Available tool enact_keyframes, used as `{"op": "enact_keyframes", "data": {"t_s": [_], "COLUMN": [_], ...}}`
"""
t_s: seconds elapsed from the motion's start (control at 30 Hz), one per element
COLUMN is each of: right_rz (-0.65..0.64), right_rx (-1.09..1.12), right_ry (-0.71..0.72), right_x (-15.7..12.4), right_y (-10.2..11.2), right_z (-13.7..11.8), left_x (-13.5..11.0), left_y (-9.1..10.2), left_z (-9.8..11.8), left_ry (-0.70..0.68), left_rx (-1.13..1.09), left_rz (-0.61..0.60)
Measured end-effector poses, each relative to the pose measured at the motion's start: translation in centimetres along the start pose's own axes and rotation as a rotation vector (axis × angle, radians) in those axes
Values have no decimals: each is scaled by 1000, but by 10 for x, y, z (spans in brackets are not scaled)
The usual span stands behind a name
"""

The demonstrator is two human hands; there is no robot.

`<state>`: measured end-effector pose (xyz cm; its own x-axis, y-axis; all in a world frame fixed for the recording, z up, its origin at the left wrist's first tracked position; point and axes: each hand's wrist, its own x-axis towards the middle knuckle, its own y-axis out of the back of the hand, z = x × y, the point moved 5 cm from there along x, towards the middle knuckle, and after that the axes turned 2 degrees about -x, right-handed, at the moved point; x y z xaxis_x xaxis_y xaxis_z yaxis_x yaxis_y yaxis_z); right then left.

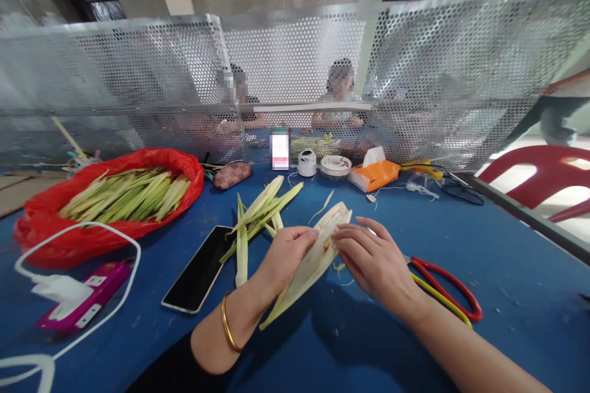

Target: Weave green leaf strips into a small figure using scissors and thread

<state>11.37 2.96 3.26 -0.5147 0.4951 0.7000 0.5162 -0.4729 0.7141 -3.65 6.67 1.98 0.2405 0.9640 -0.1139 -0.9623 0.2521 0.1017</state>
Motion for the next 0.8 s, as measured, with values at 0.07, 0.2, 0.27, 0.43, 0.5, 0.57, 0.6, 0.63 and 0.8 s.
{"op": "enact_keyframes", "data": {"t_s": [0.07,0.2,0.27,0.43,0.5,0.57,0.6,0.63,0.8], "right_rz": [1,14,23,56,67,83,90,97,106], "right_rx": [-8,-76,-98,-94,-104,-122,-134,-144,-142], "right_ry": [3,19,32,39,26,8,-1,-9,-43], "right_x": [0,1,1,0,-1,-1,-1,-1,-1], "right_y": [0,3,5,6,6,6,7,7,8], "right_z": [0,-1,-3,-4,-4,-3,-3,-3,-2], "left_x": [0,1,2,2,2,2,3,3,2], "left_y": [0,-2,-2,1,2,2,2,2,2], "left_z": [-1,-5,-7,-6,-5,-5,-5,-6,-8], "left_ry": [-8,1,12,51,51,51,54,58,88], "left_rx": [16,-8,-29,-73,-91,-112,-124,-134,-155], "left_rz": [5,-13,-12,24,32,36,41,47,69]}}
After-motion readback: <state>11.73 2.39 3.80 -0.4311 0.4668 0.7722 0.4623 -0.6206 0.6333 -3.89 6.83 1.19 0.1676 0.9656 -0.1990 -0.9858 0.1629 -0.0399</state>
